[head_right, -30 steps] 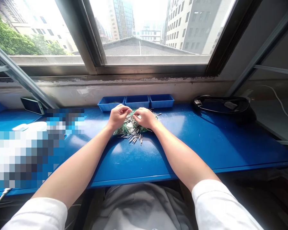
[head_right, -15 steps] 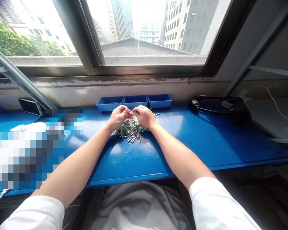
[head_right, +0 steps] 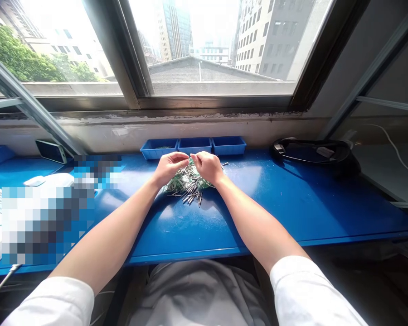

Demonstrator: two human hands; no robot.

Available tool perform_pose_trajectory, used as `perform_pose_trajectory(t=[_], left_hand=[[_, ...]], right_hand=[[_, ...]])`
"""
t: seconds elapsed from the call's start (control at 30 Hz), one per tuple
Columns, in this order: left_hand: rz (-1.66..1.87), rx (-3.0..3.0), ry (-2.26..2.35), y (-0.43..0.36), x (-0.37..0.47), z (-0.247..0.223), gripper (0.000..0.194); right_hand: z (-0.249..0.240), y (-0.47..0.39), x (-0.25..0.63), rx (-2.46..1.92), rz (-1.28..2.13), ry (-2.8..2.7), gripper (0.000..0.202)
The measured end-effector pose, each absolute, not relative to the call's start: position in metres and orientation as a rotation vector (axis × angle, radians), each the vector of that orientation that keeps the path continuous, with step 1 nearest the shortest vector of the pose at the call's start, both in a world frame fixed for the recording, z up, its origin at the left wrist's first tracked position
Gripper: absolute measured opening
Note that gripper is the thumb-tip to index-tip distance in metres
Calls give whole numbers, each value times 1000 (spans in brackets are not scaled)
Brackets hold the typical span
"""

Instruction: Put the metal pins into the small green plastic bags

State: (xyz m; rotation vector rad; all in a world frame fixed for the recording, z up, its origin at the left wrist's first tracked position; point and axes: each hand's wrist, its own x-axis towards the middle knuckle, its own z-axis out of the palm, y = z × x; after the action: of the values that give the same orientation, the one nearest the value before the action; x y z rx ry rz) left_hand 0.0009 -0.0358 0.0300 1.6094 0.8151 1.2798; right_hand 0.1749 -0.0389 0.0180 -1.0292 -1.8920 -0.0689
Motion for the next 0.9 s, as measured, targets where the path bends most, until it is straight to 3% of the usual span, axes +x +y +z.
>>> perform_pose_trajectory(t=[0.27, 0.63, 0.77, 0.9], left_hand=[[1400, 1775, 1095, -30, 1, 23, 25], [1392, 1799, 1133, -27, 0, 19, 32], [1456, 1828, 1269, -23, -3, 20, 39], [1456, 1825, 1518, -18, -13, 22, 27]], right_hand=[[18, -43, 168, -941, 318, -1861, 34], [21, -49, 168, -873, 611, -1784, 36], [19, -41, 177, -962, 411, -1855, 39], [19, -25, 195, -1206, 25, -1894, 47]])
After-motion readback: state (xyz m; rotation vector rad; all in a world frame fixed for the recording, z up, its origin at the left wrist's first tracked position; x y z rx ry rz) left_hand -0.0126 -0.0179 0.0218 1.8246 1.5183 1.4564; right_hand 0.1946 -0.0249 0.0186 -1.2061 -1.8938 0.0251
